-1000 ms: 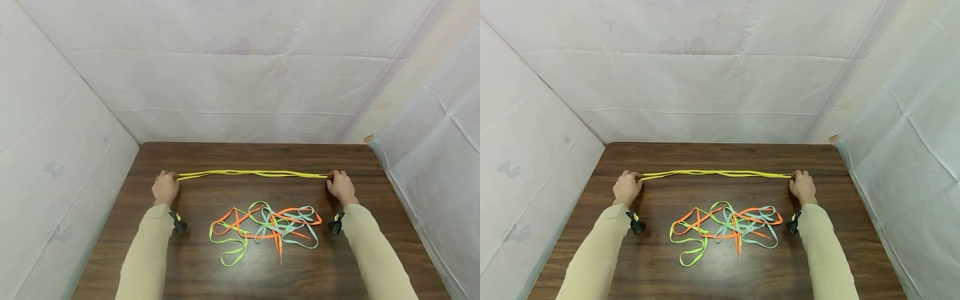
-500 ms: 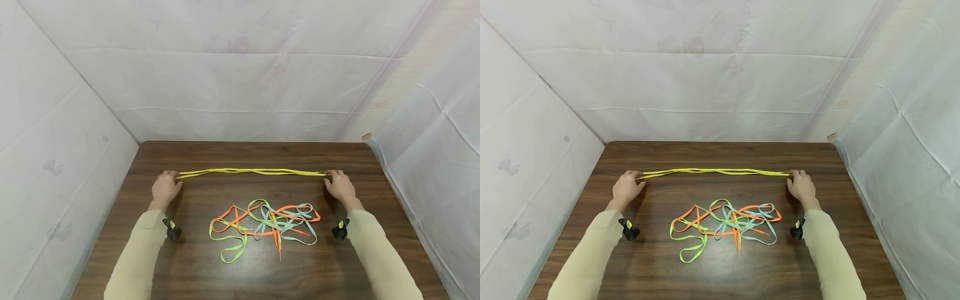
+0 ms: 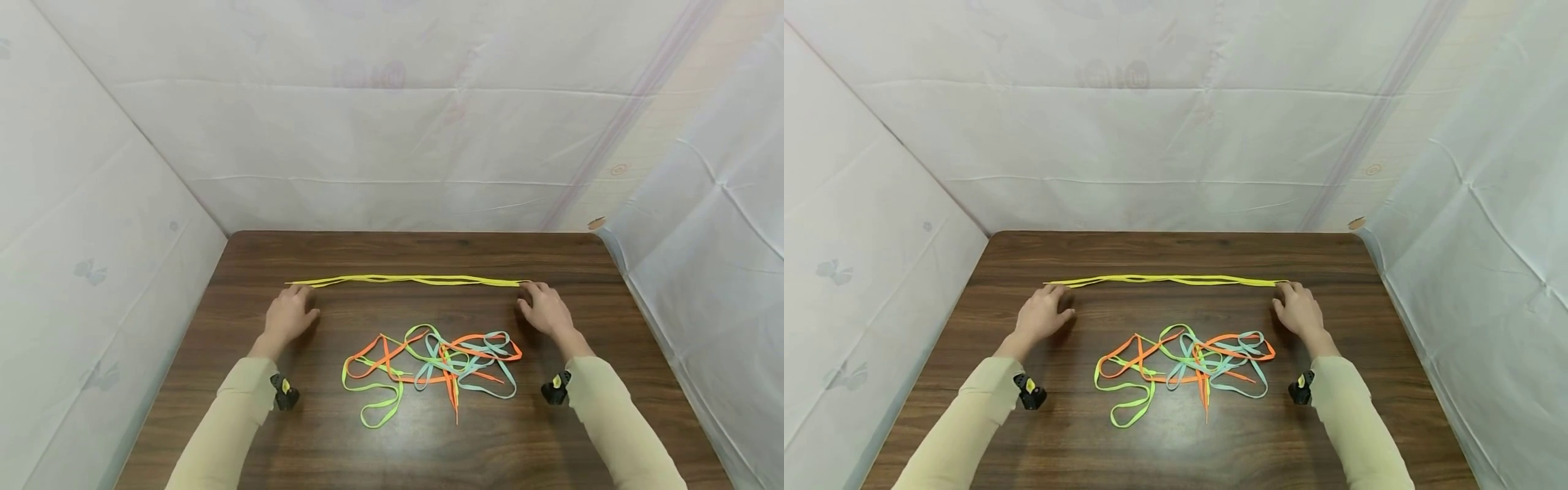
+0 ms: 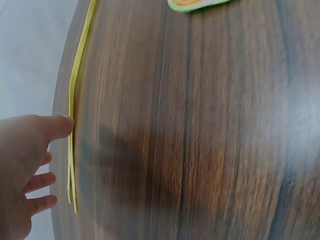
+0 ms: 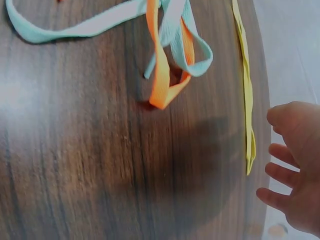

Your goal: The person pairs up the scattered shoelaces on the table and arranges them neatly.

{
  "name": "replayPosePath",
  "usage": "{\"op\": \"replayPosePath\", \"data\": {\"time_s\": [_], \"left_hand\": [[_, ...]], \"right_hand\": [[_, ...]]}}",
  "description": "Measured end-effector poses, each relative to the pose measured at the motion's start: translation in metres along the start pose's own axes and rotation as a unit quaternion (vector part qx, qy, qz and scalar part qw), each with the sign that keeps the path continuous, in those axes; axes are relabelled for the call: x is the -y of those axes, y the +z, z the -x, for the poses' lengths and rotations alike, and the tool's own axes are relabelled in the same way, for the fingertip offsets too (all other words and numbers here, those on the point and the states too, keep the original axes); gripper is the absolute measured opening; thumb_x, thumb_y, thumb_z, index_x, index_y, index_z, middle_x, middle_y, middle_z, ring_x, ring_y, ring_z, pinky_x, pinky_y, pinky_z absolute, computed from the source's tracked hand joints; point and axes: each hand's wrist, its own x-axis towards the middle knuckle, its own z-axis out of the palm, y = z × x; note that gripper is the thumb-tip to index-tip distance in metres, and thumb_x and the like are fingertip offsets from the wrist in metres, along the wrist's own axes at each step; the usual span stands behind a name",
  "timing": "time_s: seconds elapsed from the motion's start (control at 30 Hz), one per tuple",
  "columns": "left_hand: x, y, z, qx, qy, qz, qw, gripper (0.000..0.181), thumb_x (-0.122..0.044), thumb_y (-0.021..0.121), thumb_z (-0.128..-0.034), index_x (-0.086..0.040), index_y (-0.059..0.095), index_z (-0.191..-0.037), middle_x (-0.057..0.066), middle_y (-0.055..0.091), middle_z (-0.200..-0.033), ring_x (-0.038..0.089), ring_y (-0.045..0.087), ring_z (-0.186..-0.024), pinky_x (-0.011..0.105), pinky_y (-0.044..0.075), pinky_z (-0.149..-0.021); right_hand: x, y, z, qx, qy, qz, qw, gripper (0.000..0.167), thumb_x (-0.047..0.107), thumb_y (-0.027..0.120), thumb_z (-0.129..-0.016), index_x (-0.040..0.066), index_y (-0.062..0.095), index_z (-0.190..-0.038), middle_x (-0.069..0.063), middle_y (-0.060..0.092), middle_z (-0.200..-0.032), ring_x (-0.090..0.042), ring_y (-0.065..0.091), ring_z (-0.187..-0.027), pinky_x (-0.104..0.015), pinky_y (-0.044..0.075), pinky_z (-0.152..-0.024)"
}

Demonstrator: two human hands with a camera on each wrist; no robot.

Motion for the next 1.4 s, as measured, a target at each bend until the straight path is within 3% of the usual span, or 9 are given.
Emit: {"op": "replayPosePath", "data": {"time_s": [0.2, 0.57, 1.0, 1.4], "left_hand": [[-0.021, 0.004, 0.002, -0.013, 0.044, -0.004, 0.9989, 0.05, -0.026, 0.071, -0.0795, -0.005, 0.055, -0.122, 0.02, 0.054, -0.122, 0.039, 0.051, -0.112, 0.053, 0.042, -0.089], [-0.062, 0.021, 0.004, -0.01, 0.115, 0.021, 0.9931, 0.049, -0.025, 0.073, -0.0779, -0.01, 0.056, -0.122, 0.011, 0.055, -0.121, 0.03, 0.051, -0.112, 0.048, 0.042, -0.092], [-0.105, 0.04, 0.008, 0.0, 0.22, 0.043, 0.9745, 0.037, -0.021, 0.072, -0.0782, -0.009, 0.062, -0.112, 0.008, 0.058, -0.111, 0.027, 0.055, -0.102, 0.045, 0.044, -0.087], [-0.128, 0.057, 0.012, 0.007, 0.243, 0.019, 0.9699, 0.022, -0.023, 0.073, -0.0781, -0.016, 0.066, -0.098, 0.001, 0.058, -0.099, 0.019, 0.055, -0.091, 0.036, 0.046, -0.081]], "right_hand": [[0.009, 0.004, 0.002, -0.004, -0.026, 0.001, 0.9996, 0.043, 0.02, 0.054, -0.09, 0.0, 0.048, -0.128, -0.029, 0.043, -0.129, -0.049, 0.042, -0.115, -0.062, 0.036, -0.089], [0.028, 0.014, 0.003, -0.004, -0.062, -0.004, 0.9981, 0.044, 0.02, 0.057, -0.089, 0.003, 0.049, -0.128, -0.026, 0.047, -0.127, -0.045, 0.046, -0.113, -0.059, 0.039, -0.088], [0.057, 0.027, 0.003, 0.014, -0.099, -0.028, 0.9946, 0.045, 0.019, 0.06, -0.088, 0.007, 0.049, -0.131, -0.023, 0.046, -0.129, -0.042, 0.046, -0.115, -0.056, 0.041, -0.088], [0.086, 0.042, 0.002, 0.009, -0.152, -0.033, 0.9878, 0.043, 0.019, 0.064, -0.086, 0.007, 0.054, -0.126, -0.018, 0.051, -0.125, -0.036, 0.051, -0.111, -0.05, 0.044, -0.088]]}}
